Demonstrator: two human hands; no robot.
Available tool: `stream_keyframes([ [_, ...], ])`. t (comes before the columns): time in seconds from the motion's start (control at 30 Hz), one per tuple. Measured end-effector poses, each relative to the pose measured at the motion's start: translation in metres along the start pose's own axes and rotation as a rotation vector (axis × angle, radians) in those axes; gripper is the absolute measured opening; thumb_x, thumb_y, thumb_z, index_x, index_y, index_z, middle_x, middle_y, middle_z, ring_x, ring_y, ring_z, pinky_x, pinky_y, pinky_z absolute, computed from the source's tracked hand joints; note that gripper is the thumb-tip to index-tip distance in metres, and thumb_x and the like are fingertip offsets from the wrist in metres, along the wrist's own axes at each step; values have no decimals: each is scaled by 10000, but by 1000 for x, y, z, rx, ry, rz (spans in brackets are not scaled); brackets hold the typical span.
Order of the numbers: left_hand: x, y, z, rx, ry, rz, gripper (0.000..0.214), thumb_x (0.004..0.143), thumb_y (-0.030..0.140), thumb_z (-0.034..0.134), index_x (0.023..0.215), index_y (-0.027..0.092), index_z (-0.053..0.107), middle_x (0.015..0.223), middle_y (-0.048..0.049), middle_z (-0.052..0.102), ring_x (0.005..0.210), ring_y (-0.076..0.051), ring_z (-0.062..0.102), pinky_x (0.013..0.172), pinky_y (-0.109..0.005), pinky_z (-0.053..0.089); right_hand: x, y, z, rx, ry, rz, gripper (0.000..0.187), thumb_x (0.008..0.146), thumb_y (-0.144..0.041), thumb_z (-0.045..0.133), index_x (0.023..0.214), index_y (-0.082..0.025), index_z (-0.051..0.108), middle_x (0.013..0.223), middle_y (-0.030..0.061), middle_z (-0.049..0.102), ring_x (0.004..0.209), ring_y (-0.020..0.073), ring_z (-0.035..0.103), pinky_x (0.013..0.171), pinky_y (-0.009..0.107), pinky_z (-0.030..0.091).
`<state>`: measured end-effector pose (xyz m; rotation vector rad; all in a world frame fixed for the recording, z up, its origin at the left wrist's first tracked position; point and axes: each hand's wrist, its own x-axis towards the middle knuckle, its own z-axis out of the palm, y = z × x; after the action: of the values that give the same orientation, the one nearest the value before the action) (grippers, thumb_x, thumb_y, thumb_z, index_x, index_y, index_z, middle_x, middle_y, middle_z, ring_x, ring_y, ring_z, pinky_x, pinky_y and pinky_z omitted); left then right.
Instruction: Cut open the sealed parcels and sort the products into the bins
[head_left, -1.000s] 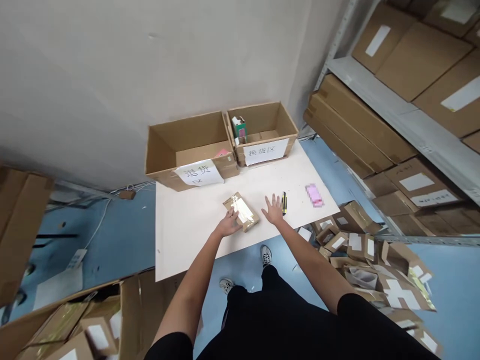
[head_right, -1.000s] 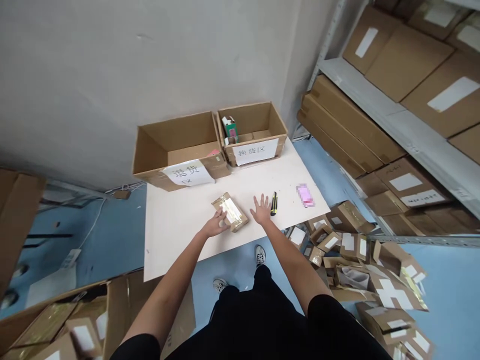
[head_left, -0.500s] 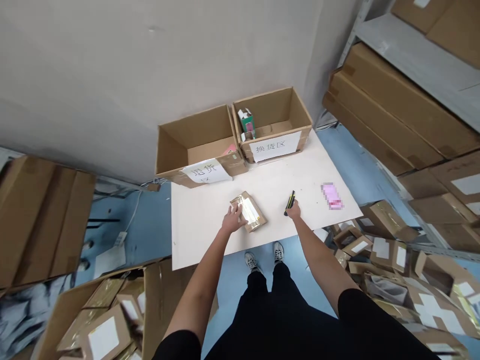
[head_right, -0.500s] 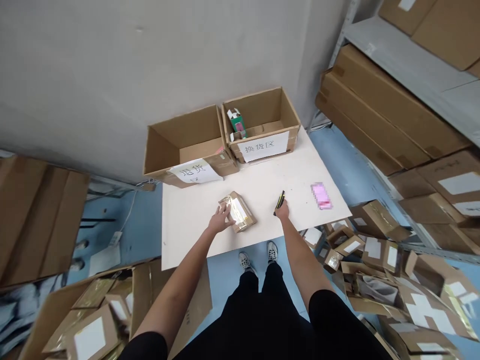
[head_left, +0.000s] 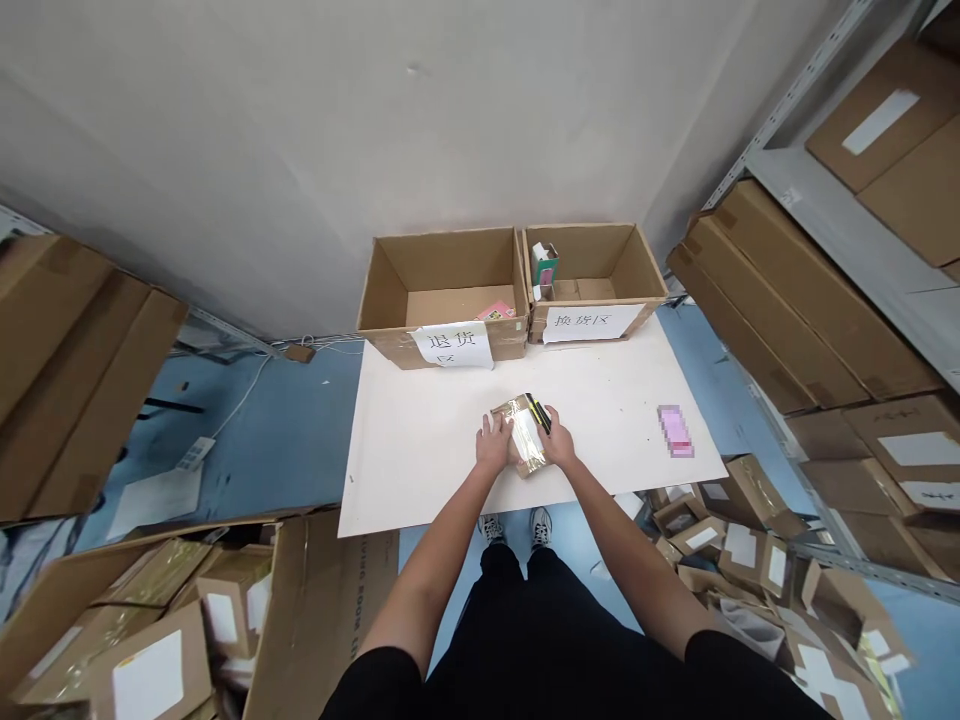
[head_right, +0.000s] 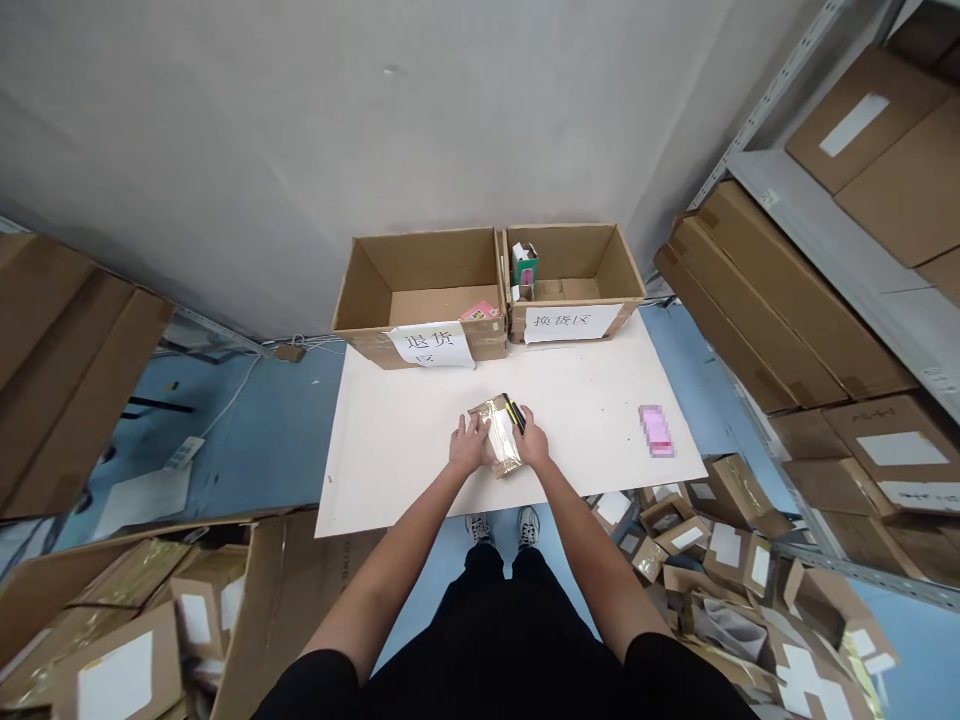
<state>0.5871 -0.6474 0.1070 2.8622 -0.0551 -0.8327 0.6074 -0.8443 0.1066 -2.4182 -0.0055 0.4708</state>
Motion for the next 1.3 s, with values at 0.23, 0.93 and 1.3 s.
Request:
stream_keyframes([
  [0.23,-3,-5,2,-34,106,68,1168,691,688,867,1672,318,353,1773,-142,205,1621,-478,110,1230,-578,329,-6,-39,-4,-271,-63,-138,623,1057,-272,432,1668,-322,322,1381,62,716,1135,243,722,949,312,521],
  [0.93,-10,-23,10,-251,41,87,1119,743,725,768,1690,461,234,1813,93,-31,1629,-485,49,1190,-586,402,-47,-60,-15,-511,-327,96,722,787,-177,739,1468,-326,552,1023,106,794,896,324,768,689,335,500],
  [1.3,-11,1,16,-206,105,8,1124,802,824,664,1717,337,227,1821,-30,17,1594,-486,181,1157,-563,465,-94,5,-50,-338,-196,160,615,954,-212,555,1556,-291,458,1140,102,780,966,291,745,785,336,508],
])
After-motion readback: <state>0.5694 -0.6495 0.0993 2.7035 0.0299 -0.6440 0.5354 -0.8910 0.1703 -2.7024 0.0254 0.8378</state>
